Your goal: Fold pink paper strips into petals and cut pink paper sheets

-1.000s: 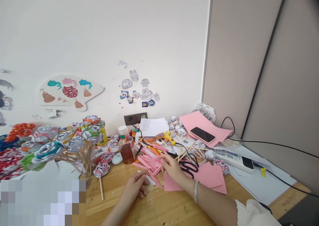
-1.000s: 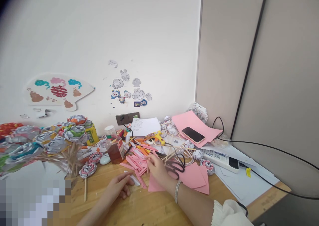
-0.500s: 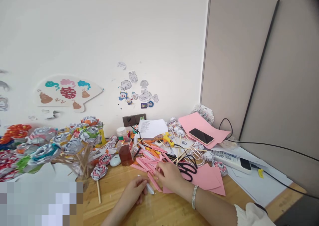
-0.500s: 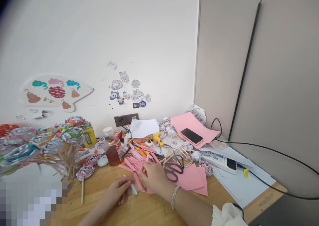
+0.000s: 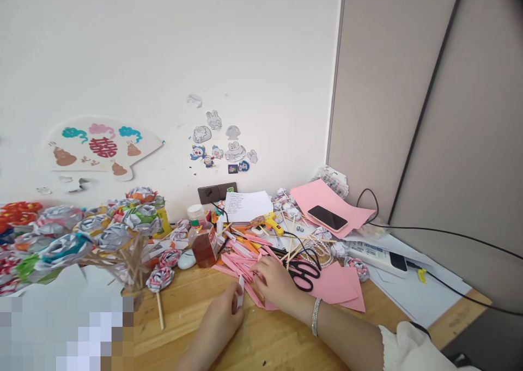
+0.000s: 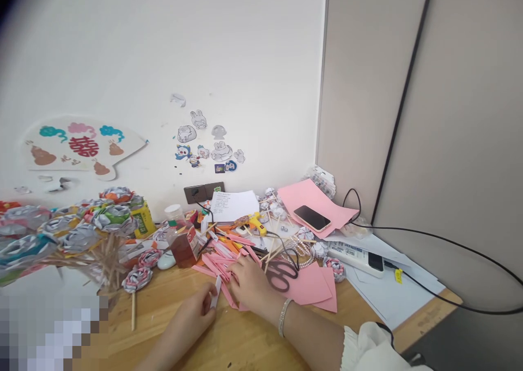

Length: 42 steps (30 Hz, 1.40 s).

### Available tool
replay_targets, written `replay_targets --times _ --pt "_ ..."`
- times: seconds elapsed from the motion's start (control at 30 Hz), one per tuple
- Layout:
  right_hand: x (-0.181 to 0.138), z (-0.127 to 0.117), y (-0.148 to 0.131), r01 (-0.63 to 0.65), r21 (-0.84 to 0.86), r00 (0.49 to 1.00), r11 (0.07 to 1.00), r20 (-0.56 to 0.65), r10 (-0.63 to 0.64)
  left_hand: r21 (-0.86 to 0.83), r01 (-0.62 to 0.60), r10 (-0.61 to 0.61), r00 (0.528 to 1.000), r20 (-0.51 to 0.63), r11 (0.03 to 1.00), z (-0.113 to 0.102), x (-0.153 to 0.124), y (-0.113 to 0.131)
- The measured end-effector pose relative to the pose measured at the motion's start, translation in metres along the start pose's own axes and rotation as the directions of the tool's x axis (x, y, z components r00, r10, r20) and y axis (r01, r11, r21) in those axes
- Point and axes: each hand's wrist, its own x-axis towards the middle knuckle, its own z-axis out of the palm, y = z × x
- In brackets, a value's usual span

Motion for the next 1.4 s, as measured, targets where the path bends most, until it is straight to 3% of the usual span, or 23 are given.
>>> replay_targets --times 0.2,0.3,0.43,0.5,0.57,0.77,0.93,1.13,1.27,1.4 --pt "-0.003 0.000 -0.004 -0.111 0.131 0.992 0.985 0.070 0.103 -0.147 -0.071 0.066 0.997 -0.037 0.987 -0.004 0.006 -0.006" --pt "-0.004 0.002 -0.004 -0.151 0.297 0.987 0.943 0.094 0.128 -0.288 -0.125 0.124 0.992 -0.023 0.949 -0.005 0.007 -0.002" --pt "-0.003 0.009 -0.003 -0.227 0.623 0.974 0.748 0.154 0.167 -0.525 -0.145 0.158 0.987 -0.020 0.839 0.001 0.006 0.004" --pt "-0.001 0.011 -0.004 -0.237 0.709 0.971 0.665 0.166 0.169 -0.612 -0.128 0.150 0.989 -0.017 0.780 0.004 0.005 0.007" --pt "0.000 0.013 -0.006 -0.232 0.735 0.971 0.637 0.142 0.190 -0.624 -0.109 0.124 0.992 -0.019 0.774 0.004 0.003 0.009" --pt "0.000 0.017 -0.010 -0.255 0.770 0.957 0.585 0.114 0.266 -0.413 -0.067 0.081 0.997 0.016 0.908 0.000 0.001 0.014" --pt "-0.001 0.008 -0.015 -0.208 0.731 0.966 0.649 0.052 0.251 -0.343 -0.057 0.081 0.995 0.055 0.938 -0.001 0.001 0.015" --pt "0.001 -0.007 -0.014 -0.231 0.713 0.970 0.662 0.113 0.217 -0.274 -0.088 0.103 0.994 0.040 0.958 -0.006 0.000 0.018" --pt "0.003 -0.005 -0.007 -0.193 0.642 0.974 0.742 0.036 0.222 -0.272 -0.068 0.076 0.997 0.021 0.960 -0.007 0.003 0.013" --pt "0.005 -0.002 -0.002 -0.216 0.619 0.956 0.755 -0.022 0.291 -0.317 -0.072 0.081 0.997 0.017 0.946 -0.010 0.004 0.013"
